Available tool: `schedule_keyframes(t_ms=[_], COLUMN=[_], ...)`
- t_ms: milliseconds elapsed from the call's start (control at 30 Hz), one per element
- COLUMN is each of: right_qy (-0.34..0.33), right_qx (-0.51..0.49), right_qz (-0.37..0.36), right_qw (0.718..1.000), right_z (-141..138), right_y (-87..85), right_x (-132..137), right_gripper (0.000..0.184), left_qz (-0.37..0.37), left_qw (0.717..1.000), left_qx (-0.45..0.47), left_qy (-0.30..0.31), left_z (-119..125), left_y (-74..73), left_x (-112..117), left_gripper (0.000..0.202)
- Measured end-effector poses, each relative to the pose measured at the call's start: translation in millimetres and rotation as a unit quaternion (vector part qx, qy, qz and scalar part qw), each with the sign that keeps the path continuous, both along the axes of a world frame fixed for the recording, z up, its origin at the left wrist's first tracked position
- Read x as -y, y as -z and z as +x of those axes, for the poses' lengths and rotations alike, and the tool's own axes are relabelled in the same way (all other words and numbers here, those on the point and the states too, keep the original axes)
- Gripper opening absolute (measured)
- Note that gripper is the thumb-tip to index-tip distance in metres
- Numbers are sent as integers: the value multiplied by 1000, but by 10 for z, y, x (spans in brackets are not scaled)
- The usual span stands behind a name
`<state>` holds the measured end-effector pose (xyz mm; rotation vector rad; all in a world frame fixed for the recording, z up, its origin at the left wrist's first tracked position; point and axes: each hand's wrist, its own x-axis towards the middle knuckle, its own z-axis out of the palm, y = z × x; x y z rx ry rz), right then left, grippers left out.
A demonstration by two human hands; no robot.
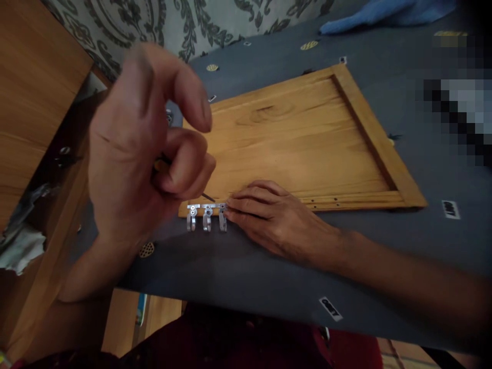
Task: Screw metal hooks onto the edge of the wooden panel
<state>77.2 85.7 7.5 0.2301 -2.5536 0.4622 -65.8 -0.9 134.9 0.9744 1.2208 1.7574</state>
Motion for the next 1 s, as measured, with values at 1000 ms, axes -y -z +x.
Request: schedule_keyframes(t_ms=[1000], right_qy=[-9], right_qx=[2], right_qz=[-9], right_qw=[1000], right_z=[11], right_y=[14], right_x=[-16], right_gripper=[25], left_qz=[-27], left_qw=[997], left_qx=[-6], left_qy=[-75], left_z=[-641], left_y=[814], left_x=[-350], left_gripper=[20])
